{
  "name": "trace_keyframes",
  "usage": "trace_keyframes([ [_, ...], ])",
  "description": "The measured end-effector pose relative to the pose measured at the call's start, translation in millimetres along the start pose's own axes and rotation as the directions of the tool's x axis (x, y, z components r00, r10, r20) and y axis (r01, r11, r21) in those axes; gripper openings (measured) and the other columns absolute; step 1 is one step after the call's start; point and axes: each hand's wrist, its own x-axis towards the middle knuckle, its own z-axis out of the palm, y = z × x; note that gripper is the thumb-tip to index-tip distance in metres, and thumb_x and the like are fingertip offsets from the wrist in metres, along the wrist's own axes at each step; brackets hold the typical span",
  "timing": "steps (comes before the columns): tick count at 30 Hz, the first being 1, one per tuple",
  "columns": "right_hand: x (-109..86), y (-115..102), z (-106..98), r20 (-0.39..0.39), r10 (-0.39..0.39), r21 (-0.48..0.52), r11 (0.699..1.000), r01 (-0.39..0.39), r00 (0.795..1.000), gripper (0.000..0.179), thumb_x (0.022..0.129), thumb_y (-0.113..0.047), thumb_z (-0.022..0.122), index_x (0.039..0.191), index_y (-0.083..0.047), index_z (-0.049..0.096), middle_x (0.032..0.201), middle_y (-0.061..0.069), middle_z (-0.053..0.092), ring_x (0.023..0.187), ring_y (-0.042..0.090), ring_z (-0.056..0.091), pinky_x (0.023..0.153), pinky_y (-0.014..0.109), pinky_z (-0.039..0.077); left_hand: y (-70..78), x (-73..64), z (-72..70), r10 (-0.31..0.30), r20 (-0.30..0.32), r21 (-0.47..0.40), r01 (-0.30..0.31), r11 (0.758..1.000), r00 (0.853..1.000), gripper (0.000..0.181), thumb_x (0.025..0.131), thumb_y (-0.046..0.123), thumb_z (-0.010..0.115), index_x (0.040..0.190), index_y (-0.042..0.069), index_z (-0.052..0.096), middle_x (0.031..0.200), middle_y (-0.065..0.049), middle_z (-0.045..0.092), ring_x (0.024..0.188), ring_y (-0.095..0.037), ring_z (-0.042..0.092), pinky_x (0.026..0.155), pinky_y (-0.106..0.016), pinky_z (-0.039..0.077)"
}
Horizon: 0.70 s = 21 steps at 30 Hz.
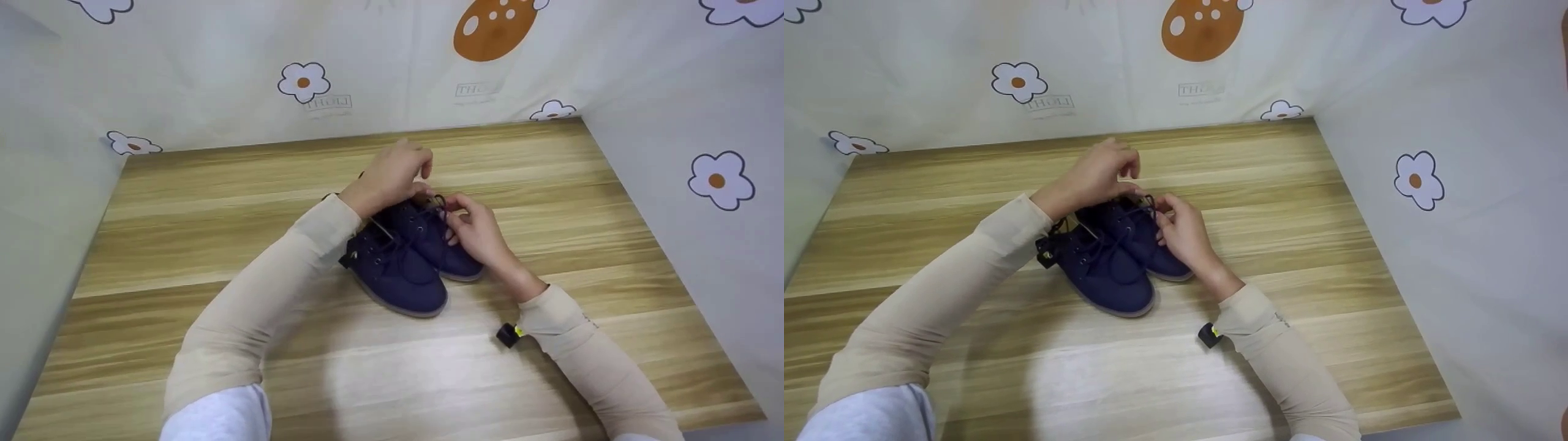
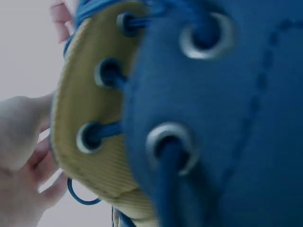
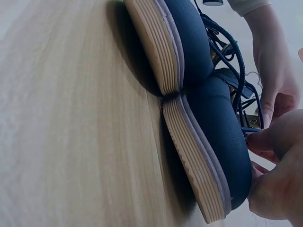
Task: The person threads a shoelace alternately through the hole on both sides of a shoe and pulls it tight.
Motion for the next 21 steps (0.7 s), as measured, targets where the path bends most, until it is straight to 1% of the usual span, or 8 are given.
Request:
trace_keyframes([
  [3, 0.1, -0.3, 0.3, -0.001, 0.005, 0.004, 1.000, -0.004, 1.000, 0.020, 0.096, 0.000, 0.053, 0.114, 0.002, 0.062, 0.105, 0.018, 0.062, 0.055, 0.009, 0.056, 0.048, 0.021, 0.051, 8.8, -4.4, 3.4, -0.134, -0.039, 0.131, 0.138, 0.982, 0.990, 0.033, 0.088, 0.043, 0.072, 0.083, 0.010, 0.068, 0.086, -0.008, 0.072, 0.084, -0.029, 0.068, 0.076, -0.044, 0.056],
  [6, 0.4, -1.4, 0.4, -0.002, -0.002, 0.006, 1.000, 0.002, 1.000, 0.021, 0.095, 0.001, 0.052, 0.113, 0.003, 0.062, 0.106, 0.018, 0.062, 0.054, 0.008, 0.056, 0.048, 0.021, 0.051, 17.3, -8.6, 6.0, -0.218, -0.006, 0.177, 0.215, 0.960, 0.976, 0.042, 0.093, 0.048, 0.063, 0.076, 0.010, 0.066, 0.085, -0.012, 0.074, 0.081, -0.032, 0.071, 0.072, -0.047, 0.059],
  [10, 0.6, -2.6, 1.4, 0.000, -0.010, 0.007, 1.000, 0.010, 1.000, 0.020, 0.096, 0.001, 0.052, 0.114, 0.003, 0.062, 0.106, 0.019, 0.062, 0.054, 0.007, 0.056, 0.048, 0.020, 0.051, 21.7, -11.9, 5.1, -0.244, 0.079, 0.092, 0.237, 0.967, 0.967, 0.044, 0.093, 0.047, 0.064, 0.063, 0.014, 0.058, 0.072, -0.004, 0.067, 0.077, -0.027, 0.067, 0.077, -0.045, 0.056],
  [14, 0.1, -2.9, 2.7, 0.002, -0.006, 0.017, 1.000, 0.005, 1.000, 0.021, 0.096, 0.001, 0.053, 0.115, 0.003, 0.062, 0.107, 0.019, 0.063, 0.053, 0.007, 0.056, 0.047, 0.021, 0.051, 17.8, -15.5, -0.4, -0.223, 0.138, -0.033, 0.230, 0.973, 0.965, 0.043, 0.088, 0.032, 0.069, 0.053, 0.019, 0.050, 0.055, 0.007, 0.047, 0.062, -0.017, 0.049, 0.062, -0.034, 0.044],
  [17, 0.0, -2.9, 2.8, 0.008, -0.003, 0.015, 1.000, 0.003, 1.000, 0.021, 0.097, 0.001, 0.053, 0.116, 0.003, 0.062, 0.108, 0.020, 0.062, 0.054, 0.008, 0.057, 0.048, 0.021, 0.051, 11.6, -19.8, -8.2, -0.227, 0.145, -0.192, 0.253, 0.948, 0.963, 0.034, 0.089, 0.024, 0.062, 0.057, 0.019, 0.051, 0.059, 0.008, 0.045, 0.061, -0.013, 0.044, 0.058, -0.025, 0.036],
  [19, 0.1, -2.7, 2.1, 0.007, -0.003, 0.005, 1.000, 0.003, 1.000, 0.021, 0.098, -0.001, 0.053, 0.116, 0.003, 0.062, 0.108, 0.021, 0.062, 0.055, 0.009, 0.057, 0.048, 0.021, 0.051, 7.0, -22.2, -15.7, -0.234, 0.144, -0.418, 0.274, 0.866, 0.961, 0.028, 0.093, 0.021, 0.055, 0.065, 0.016, 0.052, 0.067, 0.005, 0.051, 0.063, -0.013, 0.047, 0.059, -0.023, 0.038],
  [20, 0.1, -2.7, 1.6, 0.006, 0.000, 0.004, 1.000, 0.000, 1.000, 0.021, 0.098, -0.001, 0.053, 0.116, 0.002, 0.062, 0.108, 0.021, 0.062, 0.055, 0.010, 0.058, 0.048, 0.021, 0.051, 5.3, -23.1, -20.1, -0.232, 0.133, -0.567, 0.266, 0.780, 0.964, 0.026, 0.096, 0.019, 0.051, 0.071, 0.014, 0.055, 0.073, 0.003, 0.057, 0.068, -0.013, 0.053, 0.065, -0.021, 0.044],
  [21, 0.1, -2.5, 1.0, 0.002, 0.001, -0.001, 1.000, -0.001, 1.000, 0.021, 0.098, -0.002, 0.053, 0.116, 0.002, 0.062, 0.109, 0.021, 0.062, 0.055, 0.010, 0.058, 0.047, 0.021, 0.051, 3.8, -24.0, -25.2, -0.230, 0.118, -0.705, 0.245, 0.666, 0.966, 0.024, 0.099, 0.018, 0.047, 0.077, 0.012, 0.057, 0.080, 0.000, 0.062, 0.075, -0.013, 0.059, 0.072, -0.021, 0.050],
])
